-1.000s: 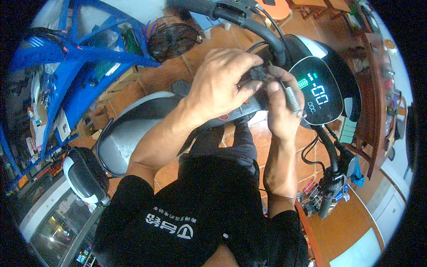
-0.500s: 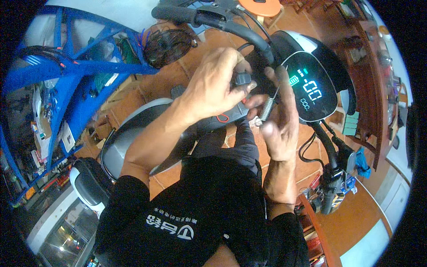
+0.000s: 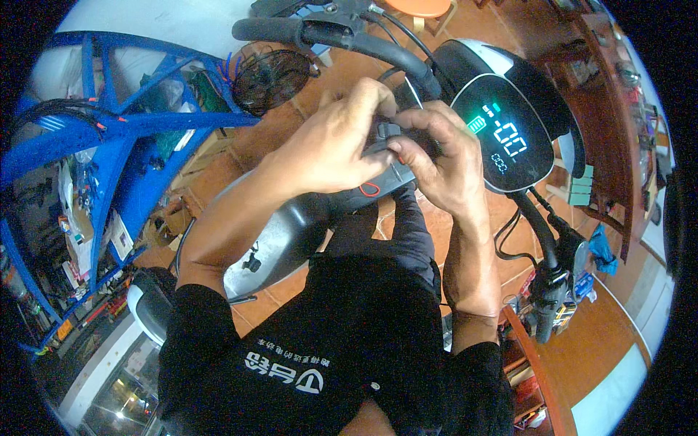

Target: The person uses a screwdriver to adjust and tighten wires inside a small electrical component attached to an electric scooter's handlebar. The person repeatedly manipulates the wires and screws, occasionally repositioning the component.

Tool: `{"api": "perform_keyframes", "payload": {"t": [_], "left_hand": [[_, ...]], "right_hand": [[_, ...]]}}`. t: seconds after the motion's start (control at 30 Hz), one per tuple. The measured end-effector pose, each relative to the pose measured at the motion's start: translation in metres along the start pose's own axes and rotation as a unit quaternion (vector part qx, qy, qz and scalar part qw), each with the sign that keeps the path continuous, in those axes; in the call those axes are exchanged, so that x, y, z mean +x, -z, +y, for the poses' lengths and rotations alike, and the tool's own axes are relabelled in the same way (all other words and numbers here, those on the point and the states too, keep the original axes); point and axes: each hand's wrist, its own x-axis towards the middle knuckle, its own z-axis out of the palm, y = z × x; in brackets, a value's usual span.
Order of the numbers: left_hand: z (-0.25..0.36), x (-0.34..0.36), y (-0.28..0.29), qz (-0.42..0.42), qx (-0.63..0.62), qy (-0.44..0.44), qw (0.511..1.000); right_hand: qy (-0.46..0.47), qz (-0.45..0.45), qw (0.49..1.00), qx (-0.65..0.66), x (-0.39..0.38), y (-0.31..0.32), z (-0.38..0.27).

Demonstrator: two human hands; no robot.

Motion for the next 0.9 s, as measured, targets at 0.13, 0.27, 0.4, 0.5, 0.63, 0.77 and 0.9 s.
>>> {"api": "perform_keyframes", "payload": {"t": [0.13, 0.27, 0.4, 0.5, 0.63, 0.77, 0.9], "left_hand": [[-0.014, 0.009, 0.024, -0.149, -0.244, -0.001, 0.958], [-0.019, 0.040, 0.046, -0.243, -0.135, -0.086, 0.957], [-0.022, 0.061, 0.047, -0.348, -0.118, -0.127, 0.921], [-0.028, 0.065, 0.039, -0.348, -0.259, -0.098, 0.896], [-0.035, 0.061, 0.028, -0.334, -0.450, 0.032, 0.828], [-0.036, 0.057, 0.024, -0.292, -0.527, 0.048, 0.796], [-0.037, 0.058, 0.026, -0.289, -0.526, 0.075, 0.796]], "right_hand": [[0.035, 0.016, 0.999, 0.010, 0.000, 0.003, 0.005], [0.086, 0.039, 0.995, -0.017, 0.000, 0.010, 0.008], [0.089, 0.061, 0.994, -0.018, -0.001, 0.015, 0.003], [0.040, 0.063, 0.997, -0.022, -0.002, 0.016, -0.005], [-0.034, 0.176, 0.984, 0.005, -0.012, 0.012, -0.020], [-0.042, 0.096, 0.992, -0.077, -0.018, 0.024, -0.042], [-0.107, 0.034, 0.990, -0.084, -0.007, 0.031, -0.059]]}}
